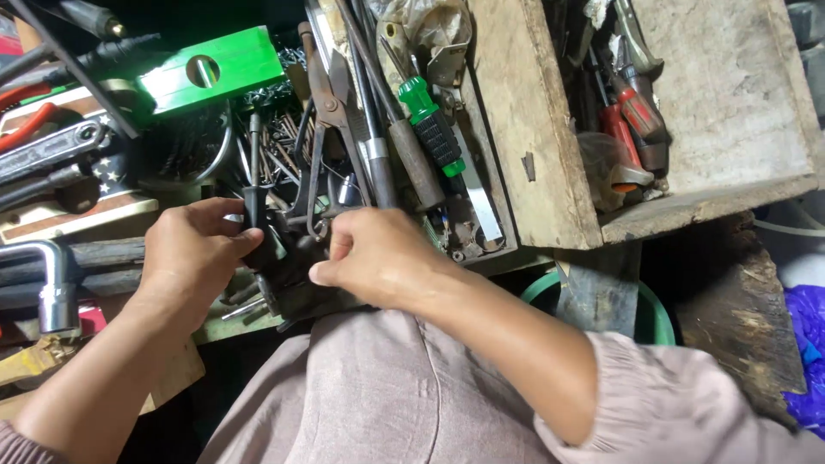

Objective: Searching through and organizing various tools and mechanical parts inside a wooden toolbox.

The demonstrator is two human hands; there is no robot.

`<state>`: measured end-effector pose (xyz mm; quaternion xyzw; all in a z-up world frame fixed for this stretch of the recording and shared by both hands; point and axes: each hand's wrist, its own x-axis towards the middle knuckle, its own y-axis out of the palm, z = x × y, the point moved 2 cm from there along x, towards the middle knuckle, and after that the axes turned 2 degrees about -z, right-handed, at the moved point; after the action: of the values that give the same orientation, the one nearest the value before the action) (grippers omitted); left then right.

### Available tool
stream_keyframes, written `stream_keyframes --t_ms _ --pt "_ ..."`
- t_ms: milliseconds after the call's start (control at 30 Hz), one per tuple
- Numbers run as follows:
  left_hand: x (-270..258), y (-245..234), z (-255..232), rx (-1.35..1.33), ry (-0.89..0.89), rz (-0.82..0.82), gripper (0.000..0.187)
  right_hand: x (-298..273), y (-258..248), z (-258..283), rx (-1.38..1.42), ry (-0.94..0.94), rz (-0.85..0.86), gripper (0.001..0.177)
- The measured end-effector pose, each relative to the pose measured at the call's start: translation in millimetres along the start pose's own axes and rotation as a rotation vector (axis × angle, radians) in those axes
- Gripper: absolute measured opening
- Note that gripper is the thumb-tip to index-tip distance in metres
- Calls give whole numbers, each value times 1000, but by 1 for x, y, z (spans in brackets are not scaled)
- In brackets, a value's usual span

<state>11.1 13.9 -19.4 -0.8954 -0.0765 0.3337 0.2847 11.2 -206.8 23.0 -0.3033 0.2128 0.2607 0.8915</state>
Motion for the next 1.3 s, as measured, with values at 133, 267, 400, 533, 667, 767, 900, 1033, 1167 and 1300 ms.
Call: stream_keyframes --t_ms 133,267,400,533,667,767,900,1033,1167,1300 --pt "-3 5 -5 340 233 -118 51 -13 -29 -7 113 13 -65 22" --pt "-27 21 -58 429 426 -218 59 -33 -83 -4 195 -93 -279 19" --pt "-51 43 -126 331 594 -134 55 -49 -149 -19 74 -204 -658 16" --pt "-67 77 -180 288 836 67 46 -36 -198 -78 69 245 -786 30" --pt "-71 101 -213 328 957 202 44 5 -221 -129 71 530 -652 45" --pt "-73 100 -229 261 986 282 40 40 -229 -149 -19 532 -608 57" --pt "-65 95 -236 188 963 310 35 76 -238 -161 -148 587 -515 77" --pt "-56 89 -239 199 878 314 32 94 -243 -168 -231 596 -558 79" --pt "-49 85 -240 222 754 336 35 111 -248 -202 -265 615 -556 40" --pt "-44 77 -234 228 711 322 38 59 -269 -145 48 648 -548 40"
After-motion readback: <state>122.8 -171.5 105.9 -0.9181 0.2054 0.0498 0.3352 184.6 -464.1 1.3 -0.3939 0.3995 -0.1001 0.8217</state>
